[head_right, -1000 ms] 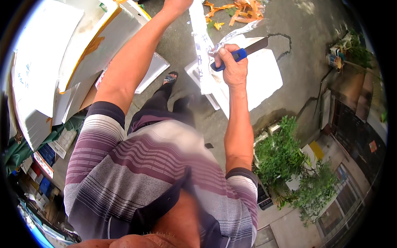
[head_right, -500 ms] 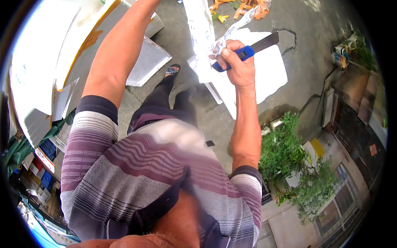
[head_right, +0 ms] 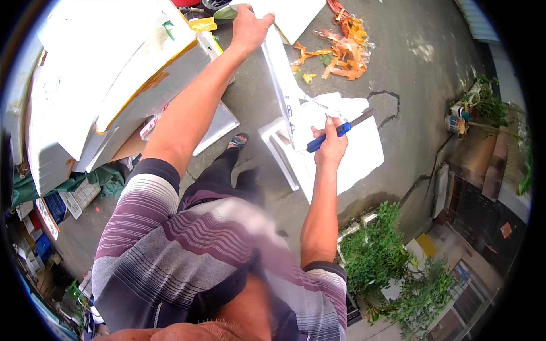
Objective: The person uses a knife to cut tape and break down styrofoam boxes and lids into smaller pieces in an outdoor area.
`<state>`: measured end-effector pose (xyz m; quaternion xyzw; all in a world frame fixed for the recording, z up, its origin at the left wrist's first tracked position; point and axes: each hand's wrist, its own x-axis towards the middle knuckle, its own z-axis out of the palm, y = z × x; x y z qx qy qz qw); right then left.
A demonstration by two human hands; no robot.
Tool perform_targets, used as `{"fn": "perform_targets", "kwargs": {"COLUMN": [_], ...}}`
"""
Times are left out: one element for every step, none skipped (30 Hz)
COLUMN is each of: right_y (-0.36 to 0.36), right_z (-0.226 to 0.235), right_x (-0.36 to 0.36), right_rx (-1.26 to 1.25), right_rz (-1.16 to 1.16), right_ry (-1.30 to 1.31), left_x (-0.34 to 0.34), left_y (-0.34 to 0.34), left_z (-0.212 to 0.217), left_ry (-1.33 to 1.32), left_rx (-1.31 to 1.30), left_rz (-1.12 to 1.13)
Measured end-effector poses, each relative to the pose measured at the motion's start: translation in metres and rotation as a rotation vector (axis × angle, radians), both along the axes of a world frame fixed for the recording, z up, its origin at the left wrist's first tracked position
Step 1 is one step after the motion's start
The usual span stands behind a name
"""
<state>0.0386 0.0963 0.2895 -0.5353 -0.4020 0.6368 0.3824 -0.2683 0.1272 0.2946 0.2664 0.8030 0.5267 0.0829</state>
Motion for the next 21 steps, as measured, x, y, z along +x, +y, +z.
{"fn": "perform_targets", "kwargs": {"right_y": [-0.003, -0.006, -0.006, -0.007, -0.012, -0.017, -0.022, -0.026, -0.026, -0.026, -0.025, -0.022, -0.020, -0.018, -0.012, -0.012, -0.012, -0.015, -0.018, -0.021, -0.021], "right_z": [0.002, 0.005, -0.001, -0.008, -0.003, 0.000, 0.007, 0.014, 0.019, 0.024, 0.029, 0.029, 0.025, 0.017, 0.000, -0.009, -0.015, -0.014, -0.007, -0.009, -0.010], "right_x": [0.005, 0.012, 0.028, 0.041, 0.044, 0.046, 0.041, 0.033, 0.023, 0.012, -0.004, -0.014, -0.021, -0.025, -0.020, -0.019, -0.019, -0.021, -0.026, -0.031, -0.033], "right_rx": [-0.057, -0.114, -0.122, -0.133, -0.104, -0.080, -0.052, -0.056, 0.047, 0.152, 0.152, 0.173, 0.181, 0.189, 0.205, 0.209, 0.267, 0.321, 0.300, 0.297, 0.306], "right_rz": [-0.026, -0.050, -0.058, -0.065, -0.054, -0.049, 0.022, 0.028, 0.169, 0.312, 0.348, 0.390, 0.422, 0.455, 0.493, 0.508, 0.448, 0.383, 0.368, 0.376, 0.368], "right_ry": [0.012, 0.022, -0.014, -0.054, -0.094, -0.137, -0.130, -0.128, -0.189, -0.248, -0.255, -0.367, -0.406, -0.445, -0.435, -0.427, -0.478, -0.533, -0.524, -0.524, -0.514], "left_x": [0.006, 0.007, 0.011, 0.016, 0.021, 0.026, 0.032, 0.038, 0.044, 0.051, 0.058, 0.067, 0.073, 0.078, 0.084, 0.087, 0.089, 0.090, 0.087, 0.086, 0.088], "left_y": [-0.001, 0.000, 0.000, -0.003, -0.004, -0.004, -0.005, -0.005, -0.003, 0.000, 0.002, 0.004, 0.006, 0.004, 0.005, 0.005, 0.004, 0.003, 0.002, -0.002, -0.006], "left_z": [-0.001, -0.005, -0.002, 0.000, 0.002, 0.002, 0.002, 0.003, 0.003, 0.002, 0.002, 0.002, 0.006, 0.008, 0.008, 0.010, 0.010, 0.010, 0.006, 0.001, 0.001], "left_ry": [-0.016, -0.028, -0.045, -0.064, -0.048, -0.035, -0.014, -0.026, -0.004, 0.017, 0.024, 0.030, 0.073, 0.044, 0.050, 0.053, 0.045, 0.032, 0.012, 0.010, -0.055], "left_rx": [0.015, 0.027, 0.052, 0.073, 0.084, 0.089, 0.102, 0.134, 0.151, 0.166, 0.184, 0.201, 0.200, 0.216, 0.219, 0.220, 0.228, 0.235, 0.226, 0.221, 0.200], "left_rz": [0.014, 0.012, 0.006, 0.001, 0.000, -0.004, -0.017, -0.049, -0.057, -0.063, -0.070, -0.081, -0.084, -0.117, -0.130, -0.141, -0.141, -0.146, -0.140, -0.133, -0.132]}}
